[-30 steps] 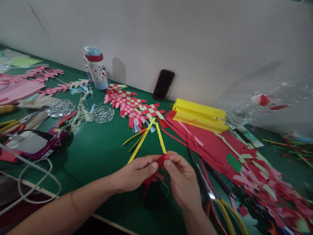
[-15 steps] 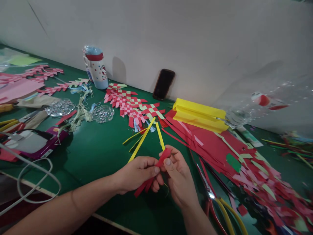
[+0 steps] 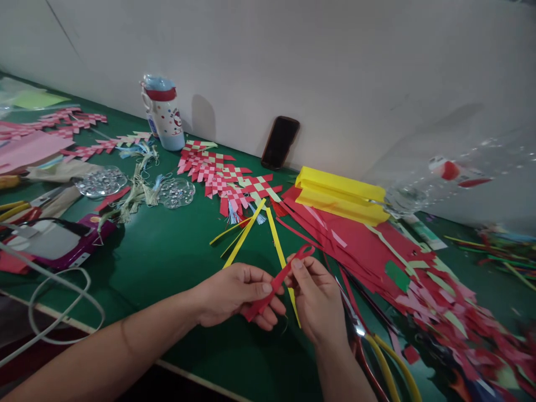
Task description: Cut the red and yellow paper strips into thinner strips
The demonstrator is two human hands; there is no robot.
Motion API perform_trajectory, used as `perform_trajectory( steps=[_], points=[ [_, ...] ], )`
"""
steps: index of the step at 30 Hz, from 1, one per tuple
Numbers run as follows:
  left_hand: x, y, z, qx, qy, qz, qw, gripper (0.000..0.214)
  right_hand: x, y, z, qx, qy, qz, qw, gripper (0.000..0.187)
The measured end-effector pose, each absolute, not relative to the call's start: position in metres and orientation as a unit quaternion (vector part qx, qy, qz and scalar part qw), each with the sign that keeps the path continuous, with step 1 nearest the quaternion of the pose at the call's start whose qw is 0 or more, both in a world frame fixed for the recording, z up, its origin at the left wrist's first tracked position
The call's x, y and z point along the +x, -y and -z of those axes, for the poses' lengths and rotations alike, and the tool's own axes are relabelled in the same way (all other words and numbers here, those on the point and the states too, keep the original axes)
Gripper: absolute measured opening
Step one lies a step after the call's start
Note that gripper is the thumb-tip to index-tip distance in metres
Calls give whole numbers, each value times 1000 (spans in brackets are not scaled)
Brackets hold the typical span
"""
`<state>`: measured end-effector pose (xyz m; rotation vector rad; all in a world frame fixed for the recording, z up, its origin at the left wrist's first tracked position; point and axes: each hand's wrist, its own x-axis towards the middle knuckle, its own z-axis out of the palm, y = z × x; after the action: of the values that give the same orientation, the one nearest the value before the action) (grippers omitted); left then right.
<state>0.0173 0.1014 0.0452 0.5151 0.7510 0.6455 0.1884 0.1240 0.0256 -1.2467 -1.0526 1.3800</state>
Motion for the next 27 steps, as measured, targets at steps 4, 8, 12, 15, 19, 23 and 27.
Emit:
perform_trajectory(
  steps=[4, 8, 12, 15, 19, 23, 27],
  points=[
    [18, -101, -42, 245, -373, -307, 840, 52, 187, -124, -26, -500, 439, -577, 473, 27],
    [20, -103, -38, 257, -396, -318, 822, 54, 183, -121, -30, -478, 485, -609, 406, 31],
    [21, -105, -36, 266, -405, -329, 811, 54, 181, -119, -31, -486, 536, -581, 374, 30],
    [20, -105, -36, 269, -405, -328, 810, 54, 181, -119, -31, -505, 547, -547, 382, 31],
    [19, -103, -38, 272, -403, -321, 812, 52, 182, -120, -31, -521, 551, -519, 395, 35],
    [20, -103, -38, 271, -405, -319, 813, 51, 183, -121, -29, -534, 567, -496, 383, 37],
    [21, -103, -37, 271, -407, -318, 812, 51, 183, -121, -28, -537, 584, -482, 372, 37]
  ],
)
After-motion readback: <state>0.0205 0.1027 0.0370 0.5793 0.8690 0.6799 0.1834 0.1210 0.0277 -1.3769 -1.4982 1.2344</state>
